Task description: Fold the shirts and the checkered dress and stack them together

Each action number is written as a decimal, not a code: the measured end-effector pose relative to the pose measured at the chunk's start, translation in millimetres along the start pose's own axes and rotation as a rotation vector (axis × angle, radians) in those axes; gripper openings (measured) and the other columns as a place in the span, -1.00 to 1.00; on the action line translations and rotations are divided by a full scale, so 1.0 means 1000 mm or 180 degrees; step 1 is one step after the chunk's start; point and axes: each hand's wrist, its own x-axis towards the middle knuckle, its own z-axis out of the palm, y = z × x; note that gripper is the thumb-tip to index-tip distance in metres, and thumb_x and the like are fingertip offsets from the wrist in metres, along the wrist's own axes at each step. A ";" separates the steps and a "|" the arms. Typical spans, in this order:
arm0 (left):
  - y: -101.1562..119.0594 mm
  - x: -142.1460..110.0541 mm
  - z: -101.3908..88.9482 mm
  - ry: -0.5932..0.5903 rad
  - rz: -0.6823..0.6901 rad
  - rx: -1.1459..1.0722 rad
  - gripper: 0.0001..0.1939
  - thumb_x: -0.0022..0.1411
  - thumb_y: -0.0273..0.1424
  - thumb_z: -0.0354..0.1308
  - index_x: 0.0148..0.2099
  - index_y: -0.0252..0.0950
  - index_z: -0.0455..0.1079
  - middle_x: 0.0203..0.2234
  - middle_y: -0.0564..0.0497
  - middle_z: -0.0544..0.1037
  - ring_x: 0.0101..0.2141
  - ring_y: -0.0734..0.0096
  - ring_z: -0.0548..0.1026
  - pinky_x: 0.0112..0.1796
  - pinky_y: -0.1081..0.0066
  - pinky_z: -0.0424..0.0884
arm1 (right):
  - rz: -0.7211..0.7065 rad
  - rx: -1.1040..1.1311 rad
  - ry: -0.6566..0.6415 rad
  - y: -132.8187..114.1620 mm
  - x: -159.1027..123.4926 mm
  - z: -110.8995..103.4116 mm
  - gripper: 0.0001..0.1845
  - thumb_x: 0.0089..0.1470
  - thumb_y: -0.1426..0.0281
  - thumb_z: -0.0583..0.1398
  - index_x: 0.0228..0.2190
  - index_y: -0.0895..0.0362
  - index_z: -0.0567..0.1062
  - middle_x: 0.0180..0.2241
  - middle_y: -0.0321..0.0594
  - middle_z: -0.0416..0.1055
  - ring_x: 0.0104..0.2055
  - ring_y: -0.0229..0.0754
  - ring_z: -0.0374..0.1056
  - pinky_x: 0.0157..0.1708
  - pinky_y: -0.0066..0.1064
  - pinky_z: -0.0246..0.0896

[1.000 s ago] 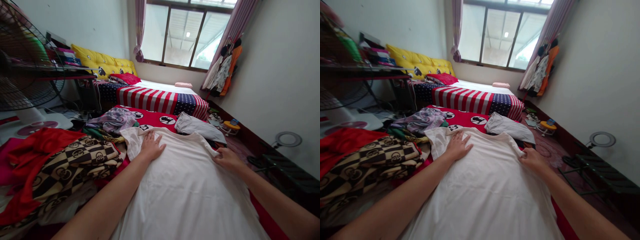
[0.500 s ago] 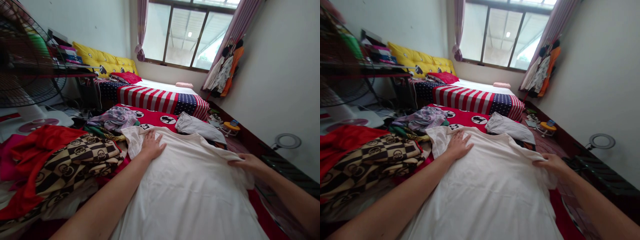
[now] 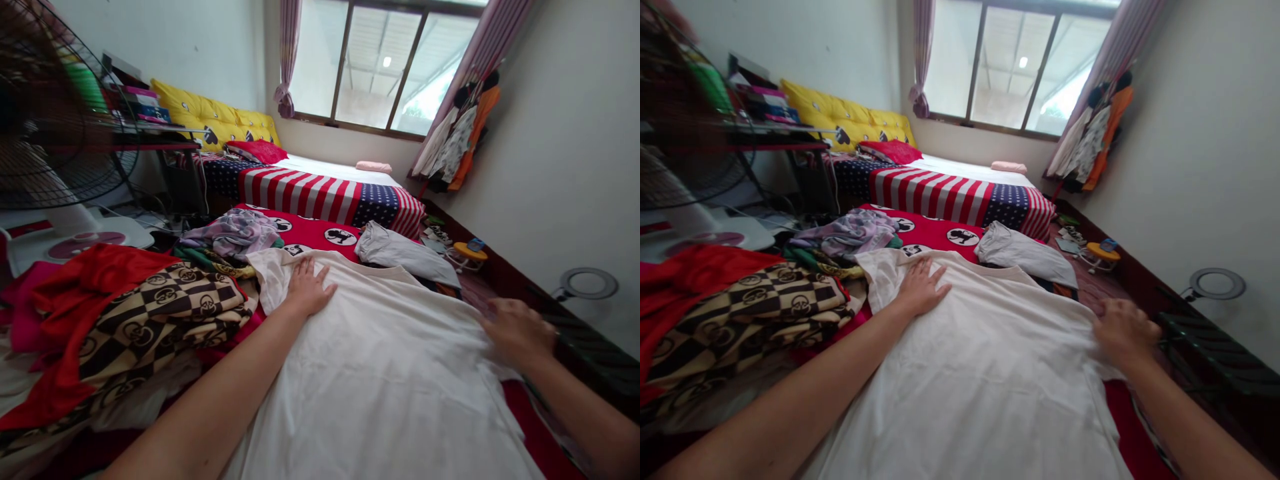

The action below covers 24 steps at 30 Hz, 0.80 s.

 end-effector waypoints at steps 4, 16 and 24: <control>0.000 0.000 -0.001 0.0029 0.0008 0.0024 -0.32 0.26 0.06 -0.20 0.34 -0.10 0.04 0.33 -0.06 0.00 0.30 -0.01 -0.12 0.21 0.10 -0.16 | -0.1134 0.0615 -0.0747 -0.110 -0.042 0.004 -0.46 0.09 0.19 0.06 0.08 0.10 0.33 0.22 -0.02 0.15 0.21 0.07 0.14 0.16 -0.04 0.04; 0.000 -0.004 -0.009 -0.0249 0.0090 0.0097 -0.27 0.28 0.10 -0.31 0.37 -0.13 -0.07 0.35 -0.08 -0.14 0.31 -0.03 -0.20 0.22 0.06 -0.20 | -0.1475 0.0343 -0.1263 -0.197 -0.102 0.012 -0.32 0.21 -0.02 -0.14 0.27 -0.02 0.04 0.34 -0.27 -0.21 0.37 -0.01 -0.27 0.24 0.12 -0.24; -0.012 -0.017 -0.065 -0.1088 0.0780 0.0229 -0.32 0.15 -0.01 0.10 0.25 -0.17 0.22 0.22 -0.13 0.25 0.17 0.08 0.25 0.07 0.29 0.21 | -0.1471 0.0346 -0.1212 -0.199 -0.103 0.009 -0.33 0.21 -0.01 -0.14 0.26 0.00 0.07 0.34 -0.25 -0.16 0.36 -0.02 -0.24 0.23 0.11 -0.21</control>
